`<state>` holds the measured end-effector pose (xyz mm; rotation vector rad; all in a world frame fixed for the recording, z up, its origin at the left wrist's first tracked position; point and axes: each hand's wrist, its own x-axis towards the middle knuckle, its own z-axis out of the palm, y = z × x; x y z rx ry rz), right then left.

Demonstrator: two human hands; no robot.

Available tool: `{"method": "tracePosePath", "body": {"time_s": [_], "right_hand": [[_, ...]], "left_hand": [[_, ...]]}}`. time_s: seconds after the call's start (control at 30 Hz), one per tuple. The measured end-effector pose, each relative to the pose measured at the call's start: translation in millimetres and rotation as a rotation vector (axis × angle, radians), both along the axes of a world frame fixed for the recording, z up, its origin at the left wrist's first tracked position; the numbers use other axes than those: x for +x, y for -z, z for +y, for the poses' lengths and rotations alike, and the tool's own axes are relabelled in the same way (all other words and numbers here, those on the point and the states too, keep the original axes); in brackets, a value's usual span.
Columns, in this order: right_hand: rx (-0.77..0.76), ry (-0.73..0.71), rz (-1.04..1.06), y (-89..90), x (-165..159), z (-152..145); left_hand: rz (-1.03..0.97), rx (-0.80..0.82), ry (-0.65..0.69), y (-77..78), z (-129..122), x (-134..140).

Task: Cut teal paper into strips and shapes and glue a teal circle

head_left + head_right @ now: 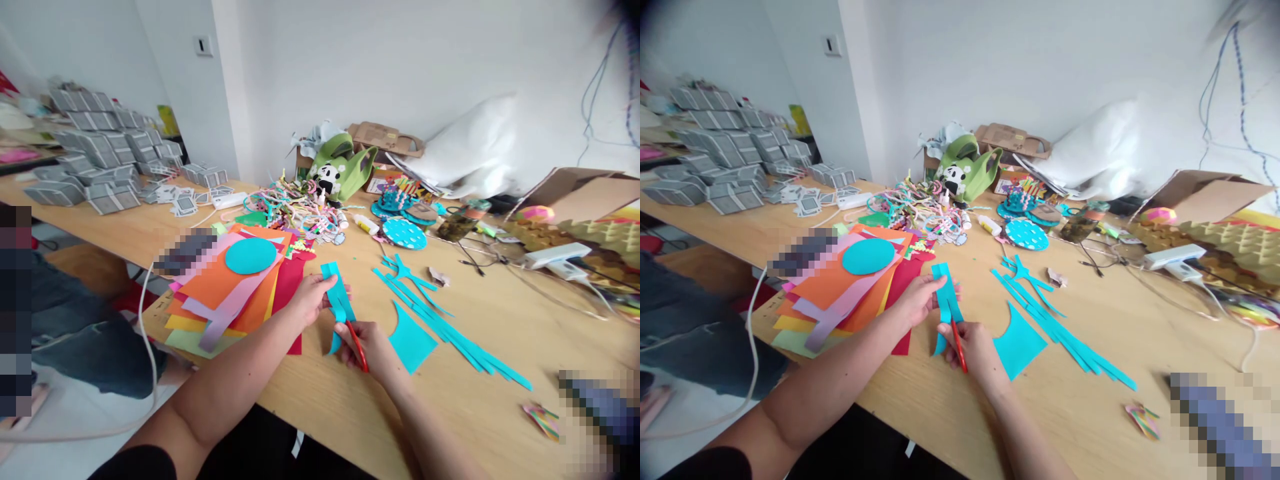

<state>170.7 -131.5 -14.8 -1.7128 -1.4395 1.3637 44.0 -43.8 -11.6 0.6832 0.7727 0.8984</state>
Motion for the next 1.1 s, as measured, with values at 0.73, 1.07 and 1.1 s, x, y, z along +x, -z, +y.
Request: {"method": "tracePosePath", "body": {"time_s": [0.73, 1.07, 1.1], "right_hand": [[0.028, -0.015, 0.066, 1.1, 0.6, 1.2], [0.027, -0.019, 0.045, 3.0, 2.4, 0.4], [0.025, -0.017, 0.045, 3.0, 2.3, 0.7]], "left_hand": [[-0.015, 0.068, 0.03, 3.7, -6.5, 3.6], [-0.048, 0.059, 0.024, 6.1, -5.5, 5.0], [-0.05, 0.061, 0.024, 6.1, -5.4, 5.0]]}}
